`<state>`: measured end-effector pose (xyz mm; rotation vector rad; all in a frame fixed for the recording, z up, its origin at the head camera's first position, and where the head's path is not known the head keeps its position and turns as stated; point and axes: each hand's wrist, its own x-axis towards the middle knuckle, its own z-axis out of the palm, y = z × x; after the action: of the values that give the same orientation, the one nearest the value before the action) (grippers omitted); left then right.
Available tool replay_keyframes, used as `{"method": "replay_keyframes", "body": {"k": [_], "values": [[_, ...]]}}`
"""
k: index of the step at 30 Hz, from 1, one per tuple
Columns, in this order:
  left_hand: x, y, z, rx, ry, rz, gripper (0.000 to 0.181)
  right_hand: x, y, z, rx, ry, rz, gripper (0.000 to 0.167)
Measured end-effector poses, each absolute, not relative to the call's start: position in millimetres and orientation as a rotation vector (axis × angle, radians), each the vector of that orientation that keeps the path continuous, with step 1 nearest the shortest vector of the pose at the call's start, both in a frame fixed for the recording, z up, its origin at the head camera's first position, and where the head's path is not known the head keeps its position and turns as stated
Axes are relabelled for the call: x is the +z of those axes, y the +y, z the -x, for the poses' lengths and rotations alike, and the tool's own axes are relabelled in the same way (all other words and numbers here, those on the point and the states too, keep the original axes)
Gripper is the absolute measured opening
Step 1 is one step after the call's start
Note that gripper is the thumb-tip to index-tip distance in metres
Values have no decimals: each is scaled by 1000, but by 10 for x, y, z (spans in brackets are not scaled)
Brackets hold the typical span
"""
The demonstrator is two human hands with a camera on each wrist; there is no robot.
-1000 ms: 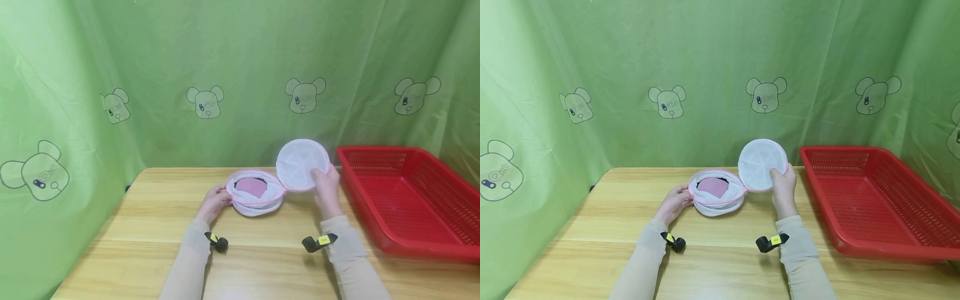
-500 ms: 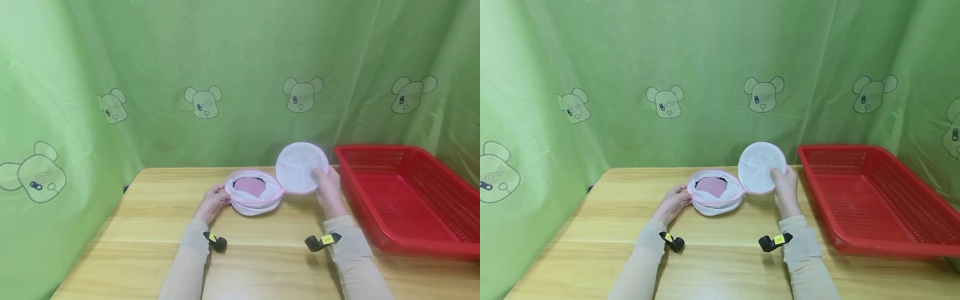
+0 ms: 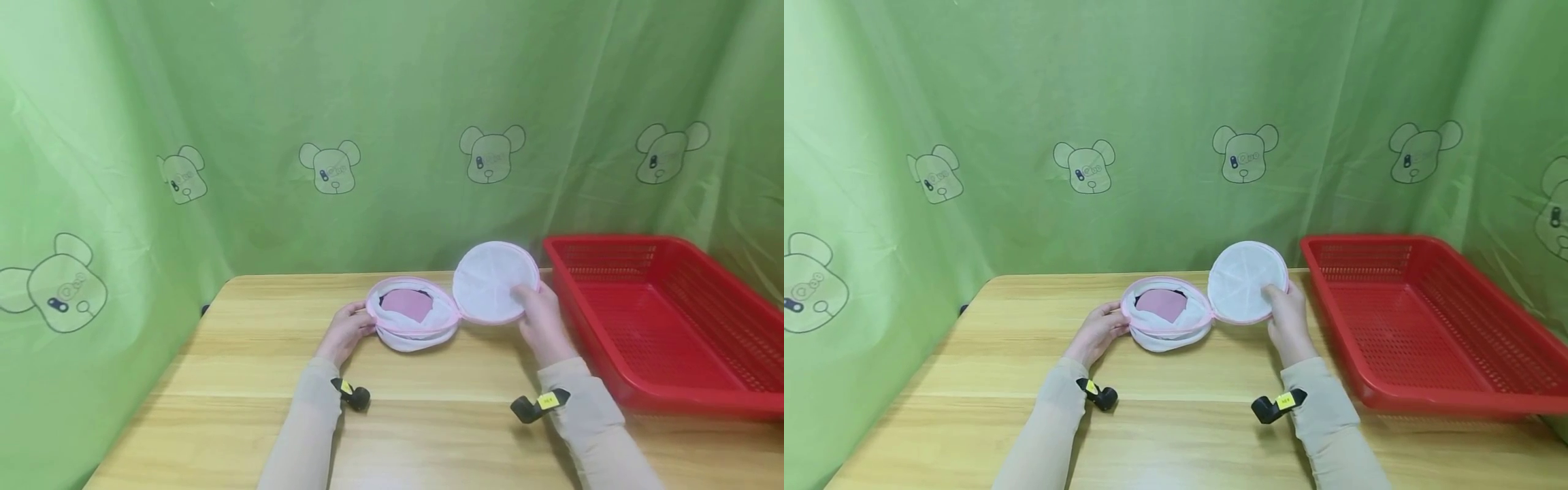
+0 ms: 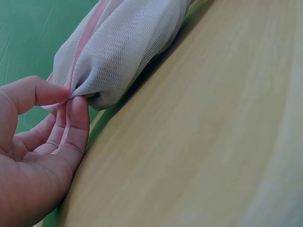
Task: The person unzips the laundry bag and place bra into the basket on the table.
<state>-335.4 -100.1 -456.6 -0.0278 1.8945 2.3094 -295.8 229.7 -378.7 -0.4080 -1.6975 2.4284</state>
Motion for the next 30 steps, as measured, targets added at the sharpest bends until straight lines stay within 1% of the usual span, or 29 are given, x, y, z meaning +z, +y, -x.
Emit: {"method": "replay_keyframes", "body": {"k": [6, 9, 16, 21, 30], "values": [[-4555, -984, 3346, 2312, 1884, 21, 49, -3866, 2453, 2842, 2491, -1827, 310, 63], [-4552, -982, 3348, 2316, 1878, 13, 49, -3901, 2505, 2804, 2403, -1987, 274, 63], [-4550, -986, 3348, 2318, 1877, 20, 49, -3929, 2504, 2824, 2700, -1632, 298, 67], [-4544, -992, 3342, 2313, 1874, 40, 50, -3976, 2478, 2838, 2653, -1677, 325, 69], [-4567, -1002, 3358, 2328, 1872, 33, 50, -4065, 2458, 2882, 2610, -1690, 257, 74]]}}
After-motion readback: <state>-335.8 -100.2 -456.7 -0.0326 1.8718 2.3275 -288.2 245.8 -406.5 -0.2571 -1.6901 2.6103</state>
